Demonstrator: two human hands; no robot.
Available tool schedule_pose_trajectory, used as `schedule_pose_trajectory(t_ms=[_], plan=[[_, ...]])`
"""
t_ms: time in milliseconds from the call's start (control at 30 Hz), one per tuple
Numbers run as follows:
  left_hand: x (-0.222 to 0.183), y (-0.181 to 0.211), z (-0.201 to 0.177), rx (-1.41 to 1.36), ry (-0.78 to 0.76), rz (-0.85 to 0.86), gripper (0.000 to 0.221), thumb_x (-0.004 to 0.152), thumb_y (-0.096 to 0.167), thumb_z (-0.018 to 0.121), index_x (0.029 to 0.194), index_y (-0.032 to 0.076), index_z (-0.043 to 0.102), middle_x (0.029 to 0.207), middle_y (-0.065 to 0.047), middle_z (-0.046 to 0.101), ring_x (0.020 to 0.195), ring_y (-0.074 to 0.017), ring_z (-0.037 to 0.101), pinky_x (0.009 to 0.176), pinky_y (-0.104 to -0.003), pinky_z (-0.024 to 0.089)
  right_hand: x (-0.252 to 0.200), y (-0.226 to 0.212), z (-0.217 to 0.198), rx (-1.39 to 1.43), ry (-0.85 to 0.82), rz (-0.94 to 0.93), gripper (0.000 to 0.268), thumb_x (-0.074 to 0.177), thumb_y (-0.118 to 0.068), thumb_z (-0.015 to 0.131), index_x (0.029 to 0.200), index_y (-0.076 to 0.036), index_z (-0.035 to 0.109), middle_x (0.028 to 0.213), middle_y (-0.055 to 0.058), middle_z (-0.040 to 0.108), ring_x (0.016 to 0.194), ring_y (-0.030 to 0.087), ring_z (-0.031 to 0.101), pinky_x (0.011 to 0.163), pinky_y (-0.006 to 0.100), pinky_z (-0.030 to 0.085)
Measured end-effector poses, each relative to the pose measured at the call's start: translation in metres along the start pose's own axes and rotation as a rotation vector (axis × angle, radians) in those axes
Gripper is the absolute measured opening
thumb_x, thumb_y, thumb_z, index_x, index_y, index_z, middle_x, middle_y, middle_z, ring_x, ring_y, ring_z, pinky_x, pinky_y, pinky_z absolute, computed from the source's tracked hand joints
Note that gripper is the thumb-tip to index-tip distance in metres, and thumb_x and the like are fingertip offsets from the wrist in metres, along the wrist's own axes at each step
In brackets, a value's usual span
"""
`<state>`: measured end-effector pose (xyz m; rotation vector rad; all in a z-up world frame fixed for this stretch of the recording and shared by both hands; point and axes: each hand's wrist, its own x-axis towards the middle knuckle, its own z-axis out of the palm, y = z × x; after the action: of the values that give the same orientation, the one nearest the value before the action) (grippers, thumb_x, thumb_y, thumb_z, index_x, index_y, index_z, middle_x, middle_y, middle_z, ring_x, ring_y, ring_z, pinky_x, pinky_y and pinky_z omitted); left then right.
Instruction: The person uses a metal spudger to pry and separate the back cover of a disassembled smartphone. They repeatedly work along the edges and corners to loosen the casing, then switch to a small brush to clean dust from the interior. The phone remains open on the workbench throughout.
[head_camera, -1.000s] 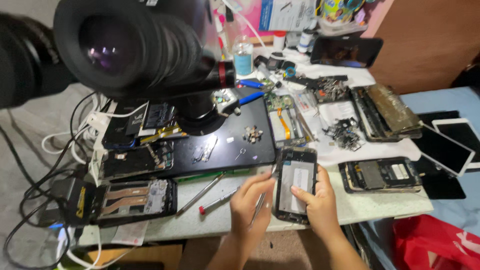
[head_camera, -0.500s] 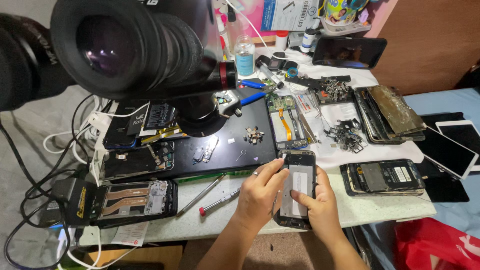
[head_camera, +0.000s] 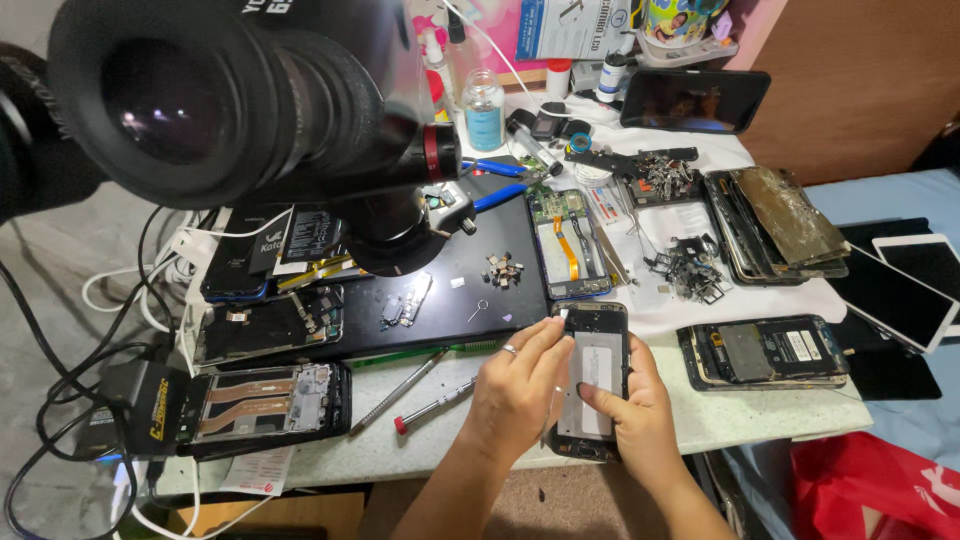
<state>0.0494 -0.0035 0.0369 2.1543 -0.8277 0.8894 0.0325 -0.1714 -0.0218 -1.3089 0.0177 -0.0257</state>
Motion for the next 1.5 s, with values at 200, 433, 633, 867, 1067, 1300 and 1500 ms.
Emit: schedule_pose_trajectory(t_ms=[200,433,633,867,1067,1300,1500], plan=[[-0.004,-0.006,-0.001,0.203,-0.121,0.163,0.028,0.085,0.000,0.066,0.110,-0.013,0.067,0.119,-0.029,0.069,0.112,-0.0391,0.070,0.092,-0.038,0.061,0.003,-0.002,-0.006,0.026,-0.049,0.055,0.069,0.079,0.010,0.064,0.144,-0.003,0.047,0.124,0.010,0.069,0.112,0.017,0.065,0.096,0.031,0.051],[-0.007,-0.004,-0.001,0.222,-0.093,0.163,0.025,0.087,0.001,0.065,0.108,-0.013,0.067,0.116,-0.030,0.069,0.108,-0.0391,0.070,0.085,-0.037,0.061,0.004,-0.004,-0.007,0.016,-0.083,0.103,0.069,0.077,0.009,0.066,0.143,-0.003,0.048,0.120,0.010,0.070,0.107,0.016,0.066,0.094,0.031,0.051],[-0.011,-0.004,0.003,0.293,-0.119,0.214,0.027,0.086,0.002,0.065,0.108,-0.014,0.067,0.114,-0.032,0.068,0.107,-0.0405,0.071,0.079,-0.036,0.062,0.002,-0.008,-0.006,-0.005,-0.101,0.098,0.069,0.078,0.008,0.065,0.143,-0.004,0.047,0.121,0.009,0.068,0.110,0.014,0.064,0.095,0.030,0.051],[-0.014,-0.004,0.013,0.304,-0.090,0.179,0.030,0.085,0.004,0.064,0.110,-0.013,0.066,0.116,-0.033,0.068,0.108,-0.0418,0.071,0.081,-0.038,0.063,0.001,-0.007,0.003,-0.007,-0.054,0.102,0.070,0.080,0.006,0.061,0.145,-0.010,0.041,0.128,0.006,0.062,0.116,0.014,0.061,0.094,0.032,0.054],[-0.012,-0.005,0.014,0.310,-0.093,0.198,0.031,0.083,0.005,0.065,0.108,-0.013,0.066,0.115,-0.033,0.067,0.107,-0.0432,0.071,0.083,-0.039,0.062,0.003,-0.007,0.004,-0.012,-0.022,0.132,0.068,0.082,0.007,0.060,0.144,-0.011,0.042,0.129,0.005,0.061,0.116,0.015,0.061,0.092,0.034,0.056],[-0.008,-0.002,0.013,0.147,0.017,0.103,0.023,0.085,-0.003,0.069,0.107,-0.009,0.067,0.111,-0.026,0.070,0.104,-0.0367,0.074,0.084,-0.038,0.063,-0.003,0.000,0.003,0.000,0.000,-0.044,0.068,0.080,0.010,0.063,0.143,-0.002,0.042,0.126,0.011,0.065,0.116,0.018,0.063,0.099,0.032,0.050],[-0.008,0.005,0.006,0.082,-0.008,0.060,0.018,0.083,-0.001,0.070,0.100,-0.008,0.067,0.106,-0.027,0.071,0.087,-0.0333,0.075,0.069,-0.033,0.062,-0.005,-0.002,0.005,0.021,0.066,0.025,0.067,0.082,0.007,0.063,0.143,-0.003,0.038,0.123,0.014,0.065,0.111,0.019,0.066,0.093,0.034,0.053]])
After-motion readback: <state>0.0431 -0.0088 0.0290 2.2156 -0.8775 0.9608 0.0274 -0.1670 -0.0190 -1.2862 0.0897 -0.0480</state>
